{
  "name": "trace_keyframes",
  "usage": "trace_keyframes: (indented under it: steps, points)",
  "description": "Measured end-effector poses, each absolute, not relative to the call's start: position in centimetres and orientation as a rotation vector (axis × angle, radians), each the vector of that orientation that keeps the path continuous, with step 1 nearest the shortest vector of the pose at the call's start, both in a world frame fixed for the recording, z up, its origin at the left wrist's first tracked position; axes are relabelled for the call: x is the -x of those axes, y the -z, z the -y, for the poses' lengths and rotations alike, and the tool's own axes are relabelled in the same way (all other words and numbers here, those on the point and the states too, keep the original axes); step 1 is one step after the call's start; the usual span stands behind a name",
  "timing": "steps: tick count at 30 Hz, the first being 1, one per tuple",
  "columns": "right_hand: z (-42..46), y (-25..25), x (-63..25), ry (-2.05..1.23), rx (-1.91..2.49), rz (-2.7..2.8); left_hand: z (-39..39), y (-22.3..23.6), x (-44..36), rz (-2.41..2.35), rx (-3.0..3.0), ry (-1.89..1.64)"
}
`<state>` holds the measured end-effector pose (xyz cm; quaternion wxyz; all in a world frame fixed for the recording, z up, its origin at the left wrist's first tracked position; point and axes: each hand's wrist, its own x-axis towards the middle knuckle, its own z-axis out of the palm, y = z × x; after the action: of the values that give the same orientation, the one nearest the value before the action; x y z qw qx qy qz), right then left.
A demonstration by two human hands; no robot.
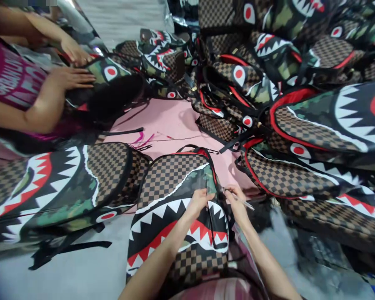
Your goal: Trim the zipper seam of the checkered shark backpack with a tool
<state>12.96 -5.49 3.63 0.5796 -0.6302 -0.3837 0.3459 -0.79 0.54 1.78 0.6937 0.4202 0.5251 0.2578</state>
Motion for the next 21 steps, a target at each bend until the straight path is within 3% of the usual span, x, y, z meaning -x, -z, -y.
trace_keyframes:
  steps: [4,21]
  points:
    - [7.7,-1.1,-11.8,-0.916,1.470,0.832,0.7,-1.6,1.0,-1.122,-0.876,-0.583]
    - [7.9,-0.5,-10.6,-0.843,1.543,0.819,1.2,-1.0,1.4,-1.037,-0.751,-0.601]
